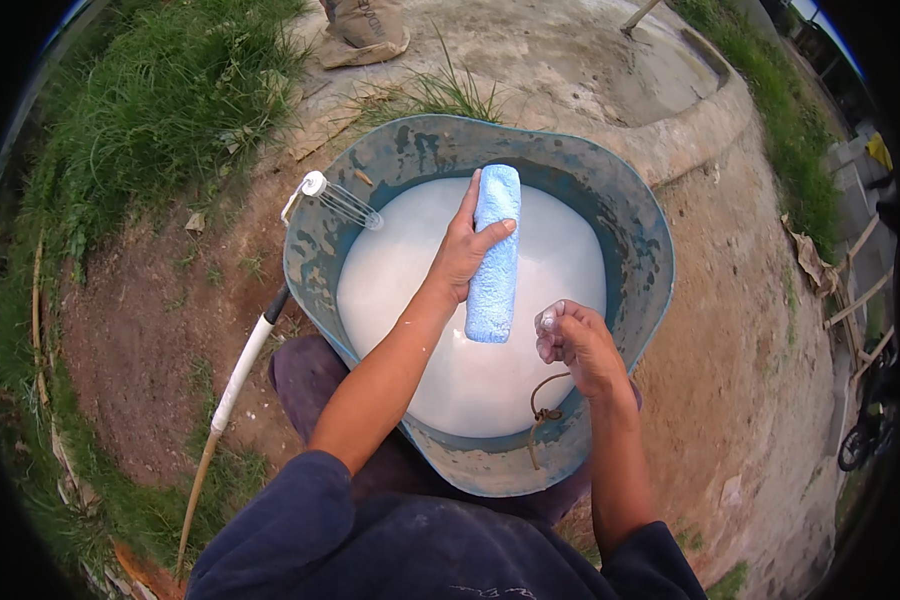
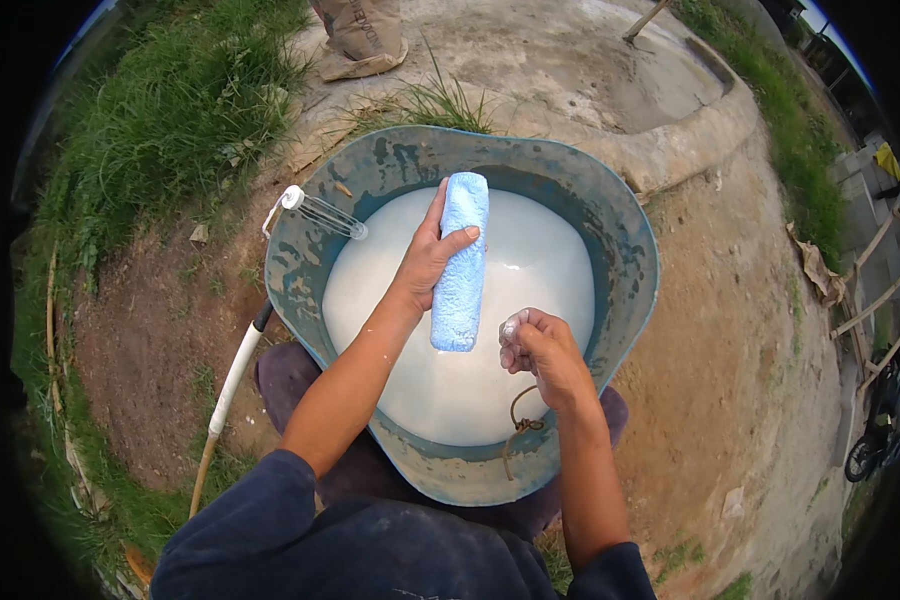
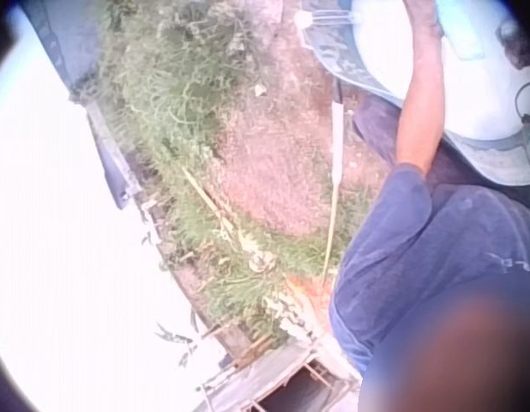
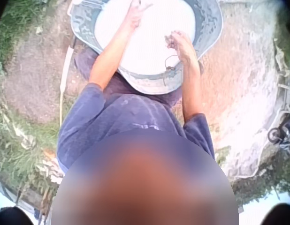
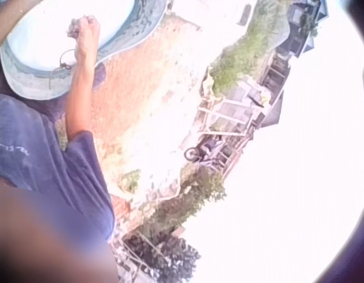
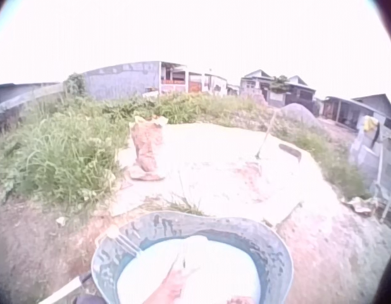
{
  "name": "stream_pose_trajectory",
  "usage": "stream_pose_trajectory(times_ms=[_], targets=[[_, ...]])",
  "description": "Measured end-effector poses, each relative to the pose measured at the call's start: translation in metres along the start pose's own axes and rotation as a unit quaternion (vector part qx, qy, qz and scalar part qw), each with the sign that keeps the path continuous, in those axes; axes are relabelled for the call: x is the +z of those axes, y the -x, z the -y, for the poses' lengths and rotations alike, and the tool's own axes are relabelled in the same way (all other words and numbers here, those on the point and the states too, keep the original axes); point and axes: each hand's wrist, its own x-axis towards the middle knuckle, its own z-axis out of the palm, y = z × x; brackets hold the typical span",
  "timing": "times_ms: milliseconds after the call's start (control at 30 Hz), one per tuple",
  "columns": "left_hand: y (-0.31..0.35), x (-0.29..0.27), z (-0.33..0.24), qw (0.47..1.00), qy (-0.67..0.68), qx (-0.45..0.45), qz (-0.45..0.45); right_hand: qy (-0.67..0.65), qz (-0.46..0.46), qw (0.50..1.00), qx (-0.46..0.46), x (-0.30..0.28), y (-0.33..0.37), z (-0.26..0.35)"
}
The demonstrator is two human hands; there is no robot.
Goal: The person removes a paint roller from a bucket of soapy water, then repeatedly scrubs and rinses the roller with both hands. The person continues to squeeze and rinse the roller until it appears clean, then lifts it out of the bucket and walks away.
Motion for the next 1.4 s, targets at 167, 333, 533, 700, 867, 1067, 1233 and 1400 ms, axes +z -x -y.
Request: stream_pose_trajectory(times_ms=[167,333,533,700,867,1067,1233,1400], targets=[[-0.001,-0.010,0.005,0.997,-0.030,-0.058,-0.051,0.026,-0.330,0.927,-0.176,-0.093,0.012,0.084],[-0.030,-0.036,0.055,0.978,0.026,-0.120,-0.171,0.582,-0.447,0.612,-0.295,-0.116,-0.026,0.085],[-0.036,-0.094,0.153,0.934,0.023,-0.186,-0.305,0.441,-0.080,0.894,-0.005,0.001,-0.169,-0.053],[-0.010,-0.116,0.213,0.859,0.116,-0.202,-0.455,0.442,-0.123,0.888,0.030,-0.024,-0.221,-0.233],[-0.009,-0.147,0.296,0.859,-0.287,-0.292,-0.308,0.677,-0.003,0.711,0.188,-0.094,-0.291,-0.333],[-0.027,-0.150,0.291,0.874,0.028,-0.381,-0.300,0.378,-0.154,0.907,0.101,-0.038,-0.218,-0.201],[-0.021,-0.117,0.213,0.864,0.270,-0.262,-0.334,0.323,0.010,0.923,0.208,0.009,-0.105,-0.094],[-0.011,-0.095,0.233,0.888,0.261,-0.245,-0.289,0.355,-0.133,0.914,0.147,-0.003,-0.156,-0.118]])
